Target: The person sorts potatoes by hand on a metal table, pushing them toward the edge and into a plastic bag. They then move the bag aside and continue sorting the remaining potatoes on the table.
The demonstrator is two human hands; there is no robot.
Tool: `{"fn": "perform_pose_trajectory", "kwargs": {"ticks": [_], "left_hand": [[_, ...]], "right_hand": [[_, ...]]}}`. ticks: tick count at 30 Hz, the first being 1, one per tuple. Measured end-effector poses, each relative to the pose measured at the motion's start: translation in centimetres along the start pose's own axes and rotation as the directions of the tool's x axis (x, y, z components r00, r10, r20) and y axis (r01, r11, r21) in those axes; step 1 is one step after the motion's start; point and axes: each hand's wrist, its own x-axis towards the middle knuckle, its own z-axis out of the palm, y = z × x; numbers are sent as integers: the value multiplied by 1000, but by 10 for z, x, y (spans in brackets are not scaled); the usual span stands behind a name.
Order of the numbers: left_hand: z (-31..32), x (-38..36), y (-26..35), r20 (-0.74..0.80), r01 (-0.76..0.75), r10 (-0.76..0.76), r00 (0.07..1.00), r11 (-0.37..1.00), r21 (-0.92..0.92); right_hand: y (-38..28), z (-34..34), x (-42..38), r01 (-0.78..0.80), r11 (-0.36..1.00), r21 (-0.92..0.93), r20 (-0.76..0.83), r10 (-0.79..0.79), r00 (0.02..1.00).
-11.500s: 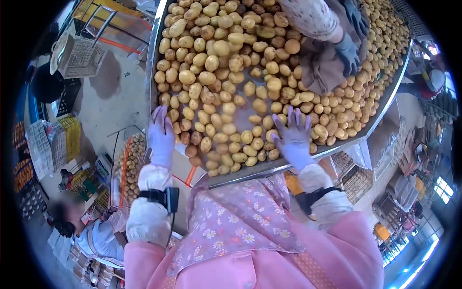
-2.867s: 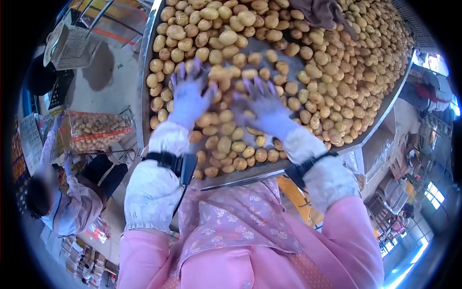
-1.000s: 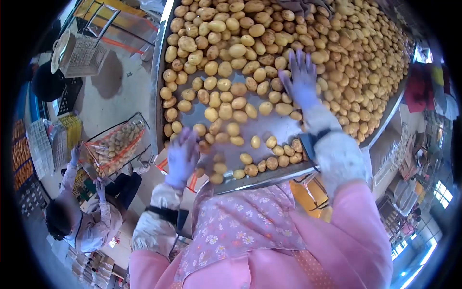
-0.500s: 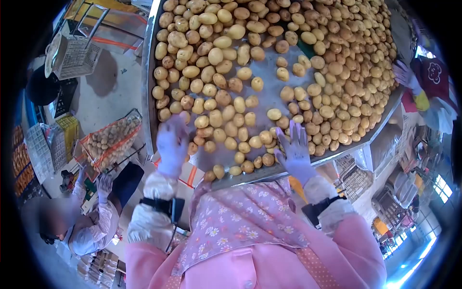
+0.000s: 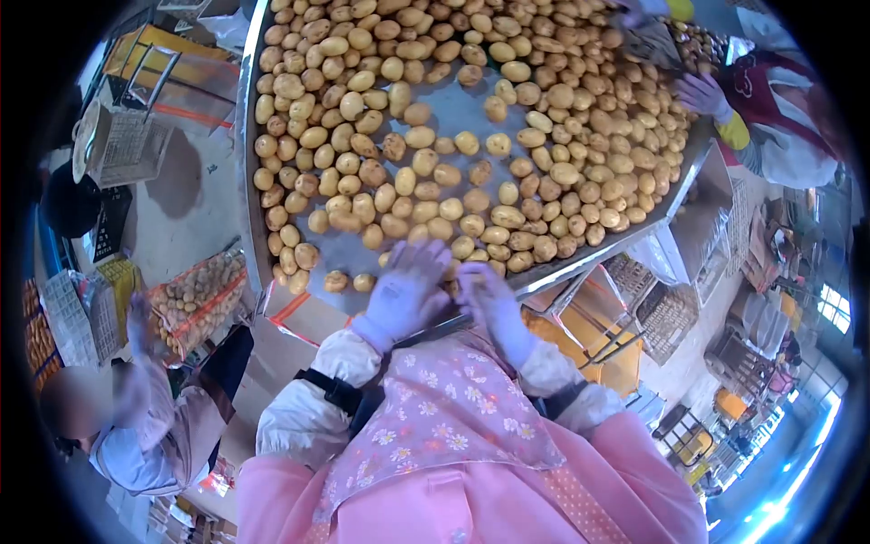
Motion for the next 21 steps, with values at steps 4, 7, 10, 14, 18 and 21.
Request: {"fn": "perform_pose_trajectory", "kwargs": {"ticks": [4,7,10,14,18,21], "left_hand": [[17,-16,-66,157,75,-85,984,995,68],[-20,15,-39,47,196,-203,978,973,124],[-7,59,-37,-118,81,-32,993,895,438],[26,39,-33,46,12,-27,999,955,297],[-5,-35,-48,167,22,-74,983,957,290],[-36,-68,-65,129,68,-102,986,969,239]], "right_hand": [[-13,-109,-88,159,979,-128,-486,-202,850],[-15,-175,-117,-368,121,-922,-371,-546,751],[-66,-140,-63,-245,-71,-967,-94,-794,601],[-61,-39,90,128,161,-979,-62,-824,564],[-43,0,80,252,-341,-905,389,-429,815],[-72,-44,98,467,-379,-799,593,-369,716]]}}
